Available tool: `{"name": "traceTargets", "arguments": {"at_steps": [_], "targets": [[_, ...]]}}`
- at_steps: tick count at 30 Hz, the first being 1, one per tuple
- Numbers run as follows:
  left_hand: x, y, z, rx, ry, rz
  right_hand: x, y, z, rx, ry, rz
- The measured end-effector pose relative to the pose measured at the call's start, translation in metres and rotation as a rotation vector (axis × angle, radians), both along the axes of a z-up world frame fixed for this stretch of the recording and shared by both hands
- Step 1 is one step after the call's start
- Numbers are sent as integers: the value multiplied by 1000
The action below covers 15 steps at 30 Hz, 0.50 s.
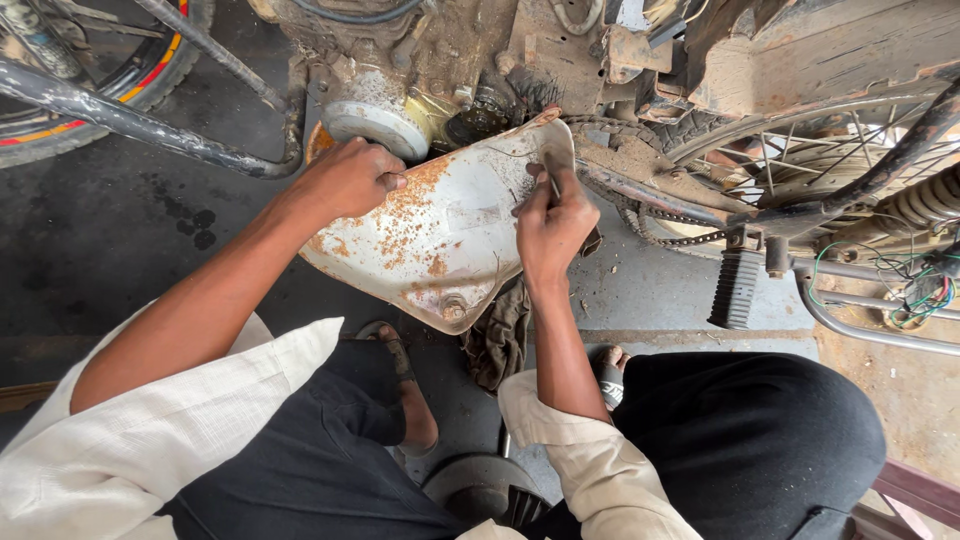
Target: The person cleans and reinstalls a metal cover on a motorcycle engine, then uses a cloth to wipe the engine casing and works on the drive chain with their hands.
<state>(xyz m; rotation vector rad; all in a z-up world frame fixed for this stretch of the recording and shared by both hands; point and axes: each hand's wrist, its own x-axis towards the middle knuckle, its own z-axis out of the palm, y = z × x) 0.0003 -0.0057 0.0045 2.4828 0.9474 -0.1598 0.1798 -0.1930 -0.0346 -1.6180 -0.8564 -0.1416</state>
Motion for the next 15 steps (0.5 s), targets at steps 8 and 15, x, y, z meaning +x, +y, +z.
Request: {"name": "traceTargets", "arguments": {"at_steps": [8, 15], "targets": [[-2, -3, 0, 18, -13, -4, -2, 5, -5, -167, 2, 73], [-2, -4, 5, -2, -2, 2, 1, 2, -5, -169, 12, 82]]}}
